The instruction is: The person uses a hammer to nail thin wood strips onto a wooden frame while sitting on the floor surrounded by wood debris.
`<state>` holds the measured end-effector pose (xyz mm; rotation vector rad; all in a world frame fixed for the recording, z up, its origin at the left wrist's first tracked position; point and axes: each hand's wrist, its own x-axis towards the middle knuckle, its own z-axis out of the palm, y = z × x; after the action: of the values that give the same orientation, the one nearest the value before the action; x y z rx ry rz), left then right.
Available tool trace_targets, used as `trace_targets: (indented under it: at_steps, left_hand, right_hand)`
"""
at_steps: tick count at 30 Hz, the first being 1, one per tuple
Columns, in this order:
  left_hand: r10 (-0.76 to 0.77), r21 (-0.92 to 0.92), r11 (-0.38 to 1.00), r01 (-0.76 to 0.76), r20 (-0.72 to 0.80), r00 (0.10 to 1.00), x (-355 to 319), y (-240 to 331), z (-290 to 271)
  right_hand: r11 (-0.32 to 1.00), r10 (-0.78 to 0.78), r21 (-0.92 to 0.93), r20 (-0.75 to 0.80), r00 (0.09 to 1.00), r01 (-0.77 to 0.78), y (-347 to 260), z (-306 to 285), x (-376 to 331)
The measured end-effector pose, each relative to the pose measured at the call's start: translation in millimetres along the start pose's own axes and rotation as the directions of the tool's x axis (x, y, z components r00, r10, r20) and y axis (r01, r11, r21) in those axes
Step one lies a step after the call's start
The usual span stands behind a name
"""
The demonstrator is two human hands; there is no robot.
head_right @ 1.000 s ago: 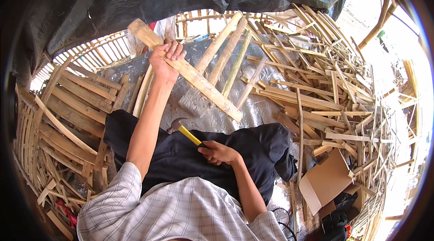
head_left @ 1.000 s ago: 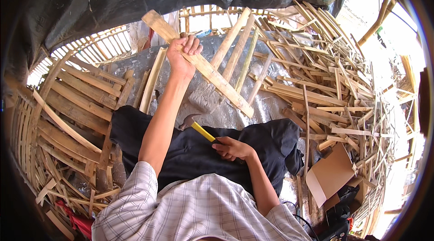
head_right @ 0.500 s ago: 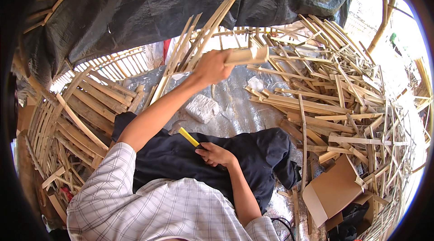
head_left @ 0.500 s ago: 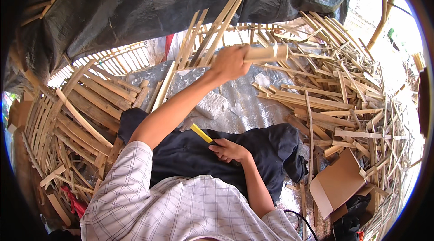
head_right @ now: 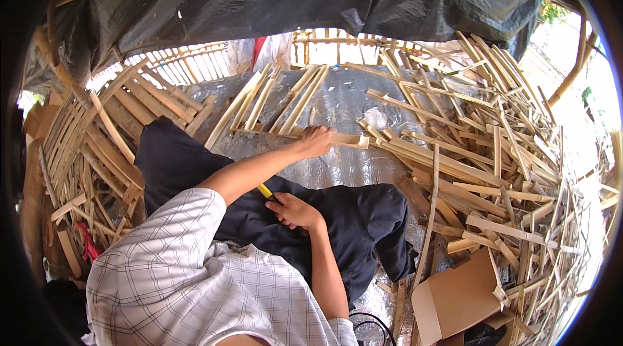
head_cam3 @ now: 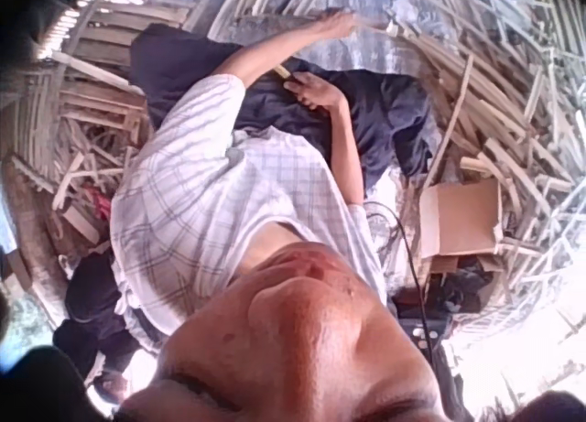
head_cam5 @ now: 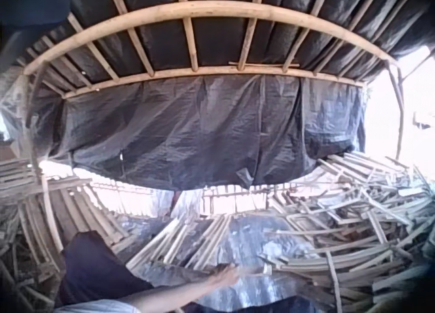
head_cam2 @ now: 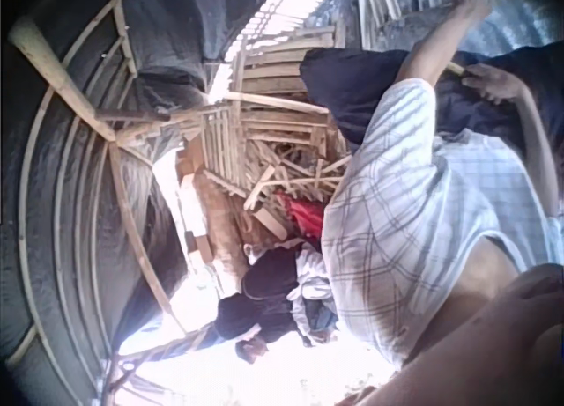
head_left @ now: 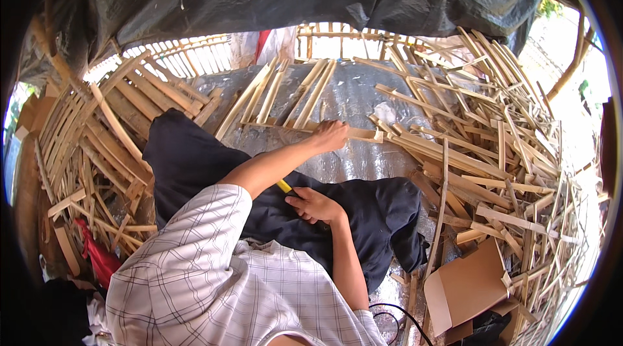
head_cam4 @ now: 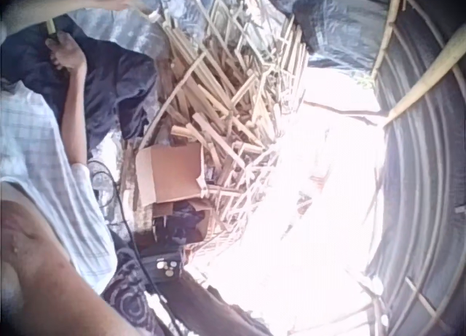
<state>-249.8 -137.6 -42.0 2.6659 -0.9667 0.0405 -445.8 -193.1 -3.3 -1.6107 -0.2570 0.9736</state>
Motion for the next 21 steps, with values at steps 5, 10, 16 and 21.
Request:
trace_targets:
  at_steps: [5, 10, 16, 21]
  left_hand:
    - [0.046, 0.021, 0.998, -0.053, 0.261, 0.964, 8.3, -21.5, 3.7]
    - [0.050, 0.239, 0.953, -0.185, 0.479, 0.876, 9.3, -30.7, -40.9]
    - [0.039, 0.499, 0.768, -0.402, 0.589, 0.807, 10.9, -14.9, -172.2]
    - [-0.003, 0.544, 0.790, -0.283, 0.464, 0.886, -12.6, -45.7, -277.4]
  right_hand:
    - [1.000, -0.004, -0.010, -0.085, 0.996, 0.003, -7.5, 5.2, -9.9]
    - [0.980, -0.006, 0.196, -0.156, 0.988, 0.036, 1.2, 7.9, -8.1]
    - [0.726, -0.038, 0.653, -0.272, 0.962, 0.214, 4.9, -6.7, -10.5]
    - [0.394, -0.069, 0.853, -0.345, 0.936, 0.343, 2.4, -15.6, -1.5]
